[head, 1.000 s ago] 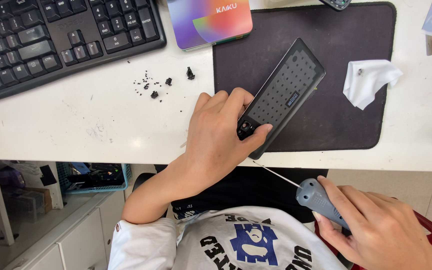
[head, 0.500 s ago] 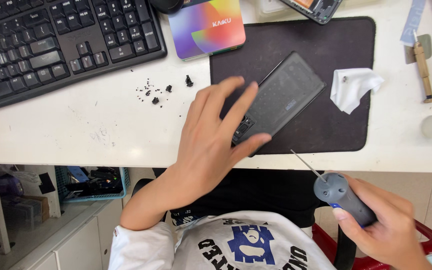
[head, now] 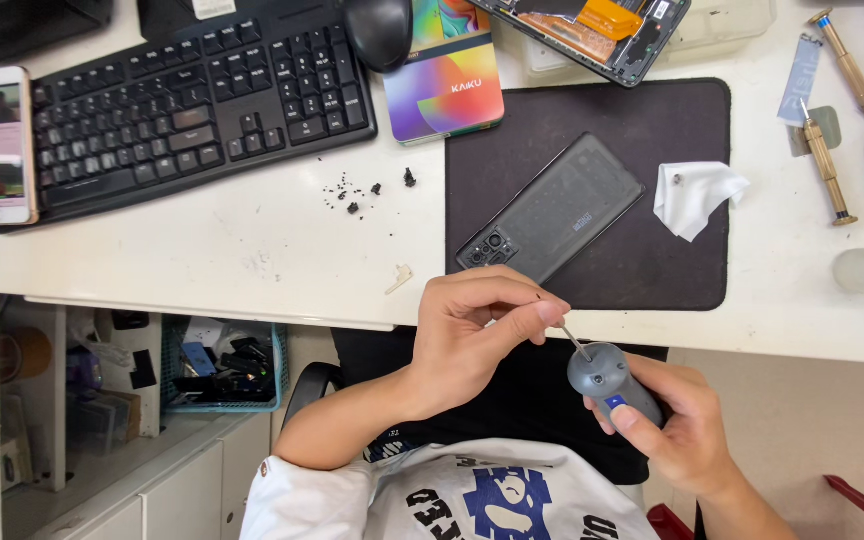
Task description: The person uses a screwdriver to remove screws from the back of a black smartphone. They then use a metal prying tool to separate the back cover from the phone's frame. The person continues to unscrew components and pry the casing apart.
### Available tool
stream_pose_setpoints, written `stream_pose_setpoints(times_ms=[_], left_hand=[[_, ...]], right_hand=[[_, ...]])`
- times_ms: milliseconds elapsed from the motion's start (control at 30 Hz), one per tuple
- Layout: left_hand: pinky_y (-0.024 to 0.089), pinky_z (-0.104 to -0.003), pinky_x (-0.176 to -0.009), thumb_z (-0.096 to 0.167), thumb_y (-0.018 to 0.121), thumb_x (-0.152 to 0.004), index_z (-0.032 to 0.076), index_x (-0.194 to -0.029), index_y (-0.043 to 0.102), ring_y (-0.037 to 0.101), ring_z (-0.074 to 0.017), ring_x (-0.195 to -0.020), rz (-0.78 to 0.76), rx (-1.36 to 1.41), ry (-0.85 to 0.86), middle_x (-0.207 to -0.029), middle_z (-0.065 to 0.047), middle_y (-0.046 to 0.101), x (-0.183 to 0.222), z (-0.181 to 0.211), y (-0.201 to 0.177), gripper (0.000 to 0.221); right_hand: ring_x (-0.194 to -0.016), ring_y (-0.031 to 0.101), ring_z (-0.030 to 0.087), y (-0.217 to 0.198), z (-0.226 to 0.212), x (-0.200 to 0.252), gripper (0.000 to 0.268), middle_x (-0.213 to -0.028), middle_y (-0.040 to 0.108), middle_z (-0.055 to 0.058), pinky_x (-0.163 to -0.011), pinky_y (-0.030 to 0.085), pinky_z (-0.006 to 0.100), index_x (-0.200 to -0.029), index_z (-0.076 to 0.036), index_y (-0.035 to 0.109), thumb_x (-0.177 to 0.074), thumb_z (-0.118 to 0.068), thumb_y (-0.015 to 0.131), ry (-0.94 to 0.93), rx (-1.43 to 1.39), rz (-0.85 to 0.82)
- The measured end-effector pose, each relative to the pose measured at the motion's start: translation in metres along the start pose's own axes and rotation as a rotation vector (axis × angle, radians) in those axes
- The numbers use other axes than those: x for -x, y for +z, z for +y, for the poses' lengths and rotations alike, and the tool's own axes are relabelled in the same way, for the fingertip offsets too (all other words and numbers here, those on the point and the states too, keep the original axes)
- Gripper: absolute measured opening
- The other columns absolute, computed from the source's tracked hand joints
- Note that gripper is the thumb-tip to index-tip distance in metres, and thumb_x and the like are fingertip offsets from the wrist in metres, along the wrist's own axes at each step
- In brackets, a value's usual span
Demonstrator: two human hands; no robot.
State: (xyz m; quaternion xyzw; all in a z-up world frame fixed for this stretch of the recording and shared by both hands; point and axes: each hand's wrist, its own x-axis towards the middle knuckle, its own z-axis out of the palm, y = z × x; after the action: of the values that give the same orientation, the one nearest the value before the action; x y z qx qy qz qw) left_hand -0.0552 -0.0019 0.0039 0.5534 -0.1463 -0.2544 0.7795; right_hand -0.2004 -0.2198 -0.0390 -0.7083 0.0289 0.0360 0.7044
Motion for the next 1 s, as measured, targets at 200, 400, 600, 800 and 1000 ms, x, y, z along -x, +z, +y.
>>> stream_pose_setpoints(times_ms=[200,400,600,800,1000], left_hand=[[0.048,-0.024,-0.052,0.003,0.065,-0.102,-0.004,-0.097,0.075,0.065,-0.0119,-0.066,0.154,0.064,0.083,-0.091,-0.013,0.073,0.005,-0.004,-0.007,0.013],[0.048,-0.023,-0.053,0.001,0.065,-0.102,-0.003,-0.102,0.075,0.067,-0.0143,-0.067,0.431,-0.256,0.354,-0.087,-0.013,0.074,-0.009,0.041,-0.077,0.01],[0.05,-0.026,-0.062,-0.001,0.07,-0.097,0.002,-0.113,0.077,0.064,-0.0156,-0.073,0.332,-1.285,0.481,-0.1,-0.009,0.075,-0.017,0.056,-0.093,0.018],[0.047,-0.037,-0.087,0.003,0.075,-0.091,0.0,-0.122,0.076,0.06,-0.0242,-0.097,0.214,-1.559,0.464,-0.112,-0.007,0.07,-0.016,0.064,-0.11,0.031],[0.043,-0.036,-0.089,0.006,0.078,-0.096,0.006,-0.114,0.077,0.061,-0.0216,-0.097,0.221,-1.587,0.489,-0.11,-0.002,0.07,-0.018,0.059,-0.117,0.017]], right_hand=[[-0.059,0.067,0.012,0.002,0.001,0.004,0.048,-0.079,0.075,0.008,-0.055,0.054,0.027,-0.122,0.01,0.067,-0.085,-0.021,0.069,-0.003,0.183,0.004],[-0.059,0.067,0.013,-0.013,0.016,0.023,0.048,-0.081,0.076,0.01,-0.053,0.055,0.026,-0.128,0.009,0.065,-0.086,-0.013,0.067,0.07,0.045,0.093],[-0.064,0.064,0.013,-0.024,0.019,0.034,0.045,-0.086,0.074,0.011,-0.059,0.054,0.027,-0.128,0.01,0.065,-0.086,-0.009,0.068,0.031,0.113,0.212],[-0.065,0.063,0.012,-0.026,0.018,0.032,0.046,-0.085,0.072,0.01,-0.058,0.052,0.026,-0.129,0.01,0.064,-0.09,-0.013,0.067,0.02,0.142,0.281],[-0.065,0.064,0.012,-0.029,0.018,0.03,0.044,-0.086,0.072,0.011,-0.057,0.052,0.025,-0.127,0.01,0.065,-0.091,-0.014,0.068,0.009,0.167,0.32]])
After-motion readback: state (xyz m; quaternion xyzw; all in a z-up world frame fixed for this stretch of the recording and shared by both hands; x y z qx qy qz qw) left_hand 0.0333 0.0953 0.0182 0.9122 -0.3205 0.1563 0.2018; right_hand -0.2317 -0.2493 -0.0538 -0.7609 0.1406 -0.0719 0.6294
